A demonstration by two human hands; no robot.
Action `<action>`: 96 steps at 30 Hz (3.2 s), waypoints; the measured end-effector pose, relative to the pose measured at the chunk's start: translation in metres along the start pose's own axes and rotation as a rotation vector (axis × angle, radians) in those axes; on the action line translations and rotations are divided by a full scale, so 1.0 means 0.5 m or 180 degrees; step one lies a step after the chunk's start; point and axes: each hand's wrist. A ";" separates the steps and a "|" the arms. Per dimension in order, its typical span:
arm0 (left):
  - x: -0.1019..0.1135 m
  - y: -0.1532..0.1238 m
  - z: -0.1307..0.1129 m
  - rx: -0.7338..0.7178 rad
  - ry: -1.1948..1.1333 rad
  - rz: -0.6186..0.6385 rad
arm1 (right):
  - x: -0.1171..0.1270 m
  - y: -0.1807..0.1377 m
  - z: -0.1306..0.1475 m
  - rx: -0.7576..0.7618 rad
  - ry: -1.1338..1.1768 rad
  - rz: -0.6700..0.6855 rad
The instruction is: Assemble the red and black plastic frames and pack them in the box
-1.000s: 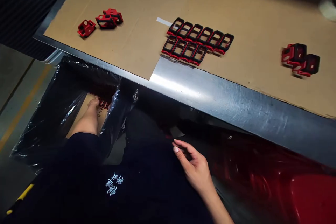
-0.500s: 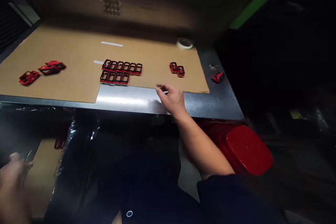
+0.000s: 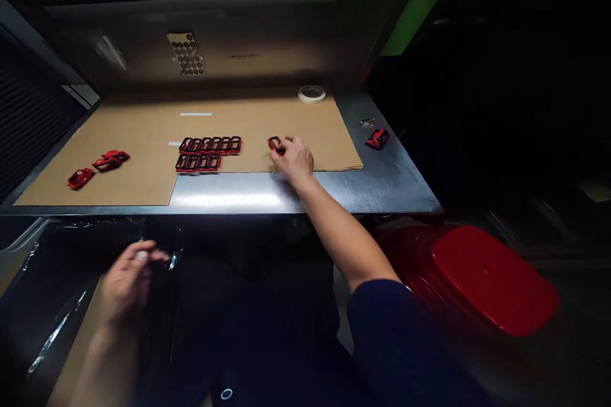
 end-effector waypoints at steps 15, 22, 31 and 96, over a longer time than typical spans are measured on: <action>-0.227 -0.080 0.097 0.2699 -0.1980 0.0680 | 0.017 -0.459 0.021 0.0999 0.2840 0.0925; -0.212 -0.091 0.108 0.2616 -0.1677 0.0906 | 0.012 -0.454 0.040 0.0864 0.3215 0.1199; -0.167 -0.086 0.087 0.1982 -0.0869 0.0816 | 0.007 -0.458 0.031 0.0891 0.3009 0.1106; -0.111 -0.100 0.067 -0.0575 0.1320 0.1273 | 0.017 -0.474 0.022 0.1006 0.3512 0.1173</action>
Point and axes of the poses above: each hand's wrist, its own y-axis towards the middle knuckle, its own x-axis out of the back of the hand, z = x × y, and after that the axes turned 9 degrees about -y, right-handed
